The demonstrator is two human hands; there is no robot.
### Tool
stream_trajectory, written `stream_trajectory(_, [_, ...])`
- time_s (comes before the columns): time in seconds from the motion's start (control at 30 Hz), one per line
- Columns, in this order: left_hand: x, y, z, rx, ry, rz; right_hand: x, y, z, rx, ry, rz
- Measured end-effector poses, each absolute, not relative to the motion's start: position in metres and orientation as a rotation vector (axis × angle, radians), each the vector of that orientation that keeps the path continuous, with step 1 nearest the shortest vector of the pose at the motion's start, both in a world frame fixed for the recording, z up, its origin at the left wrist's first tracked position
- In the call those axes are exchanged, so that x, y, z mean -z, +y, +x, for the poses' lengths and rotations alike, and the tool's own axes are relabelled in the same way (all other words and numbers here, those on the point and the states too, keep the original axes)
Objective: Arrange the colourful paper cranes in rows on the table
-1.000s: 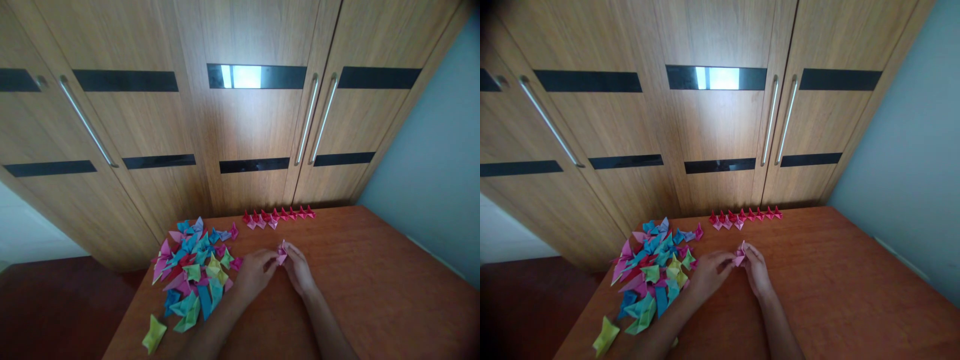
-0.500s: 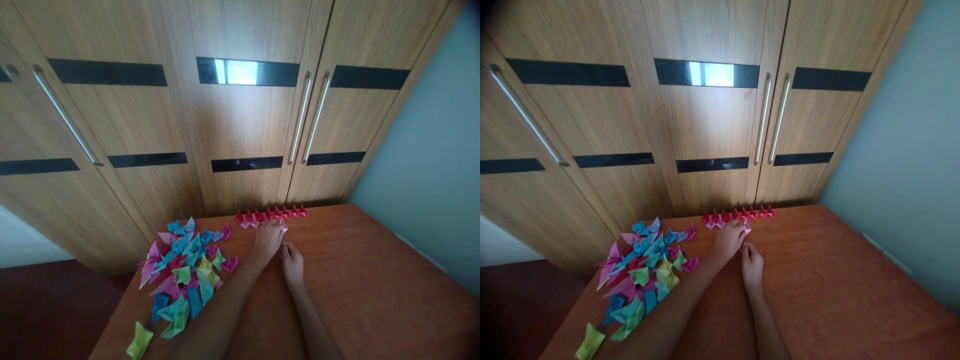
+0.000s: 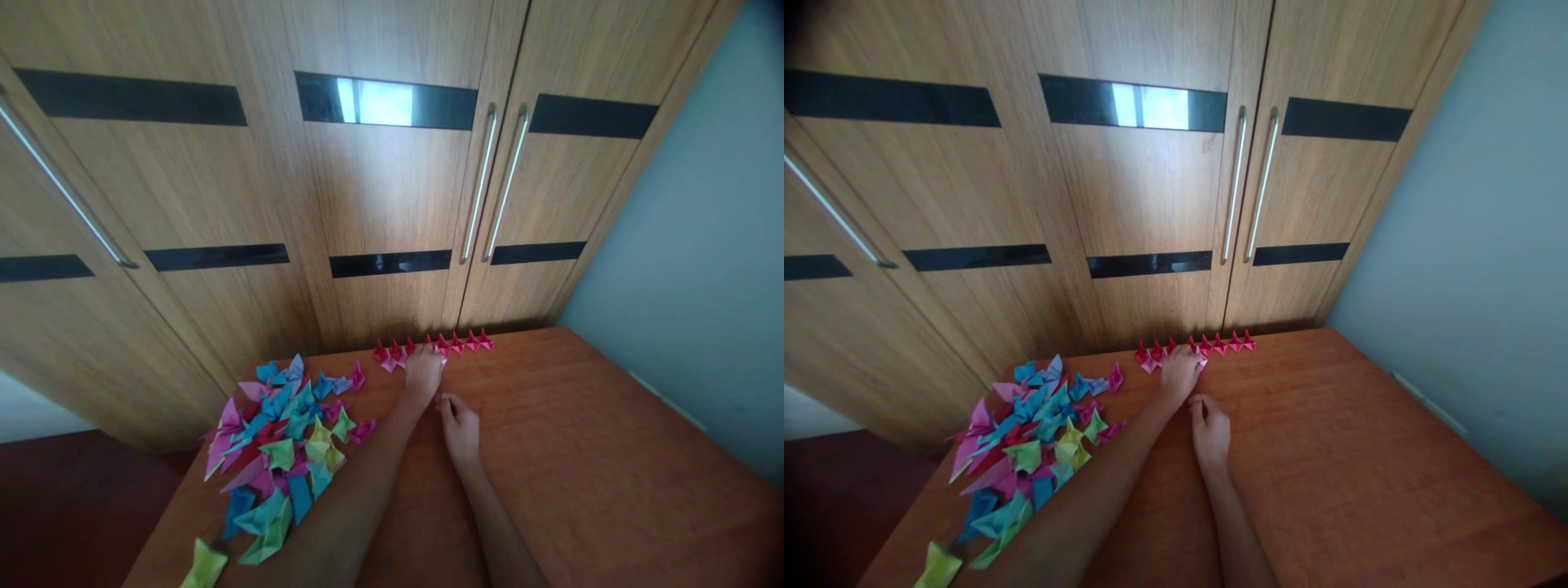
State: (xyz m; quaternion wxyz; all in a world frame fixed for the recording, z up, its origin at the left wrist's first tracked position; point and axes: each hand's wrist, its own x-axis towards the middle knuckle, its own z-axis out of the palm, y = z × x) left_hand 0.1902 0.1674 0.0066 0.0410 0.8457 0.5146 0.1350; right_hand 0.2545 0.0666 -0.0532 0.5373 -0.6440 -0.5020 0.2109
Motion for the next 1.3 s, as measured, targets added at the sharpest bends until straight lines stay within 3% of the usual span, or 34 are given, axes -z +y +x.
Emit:
stream_trajectory(0.53, [-0.023, 0.152, 0.188, -0.478, 1.518, 2.601, 0.054, 0.067, 0.255, -0.495, -1.209, -1.57])
stream_trajectory(0.87, [-0.055, 0.087, 0.083, -0.457, 1.549, 2.563, 0.054, 0.063, 0.254, -0.531, -1.189, -1.512])
stream_trajectory(1.3, [-0.001, -0.059, 0.0, -0.773, 1.302, 2.603, 0.061, 0.061, 0.252, -0.509, -1.313, -1.516])
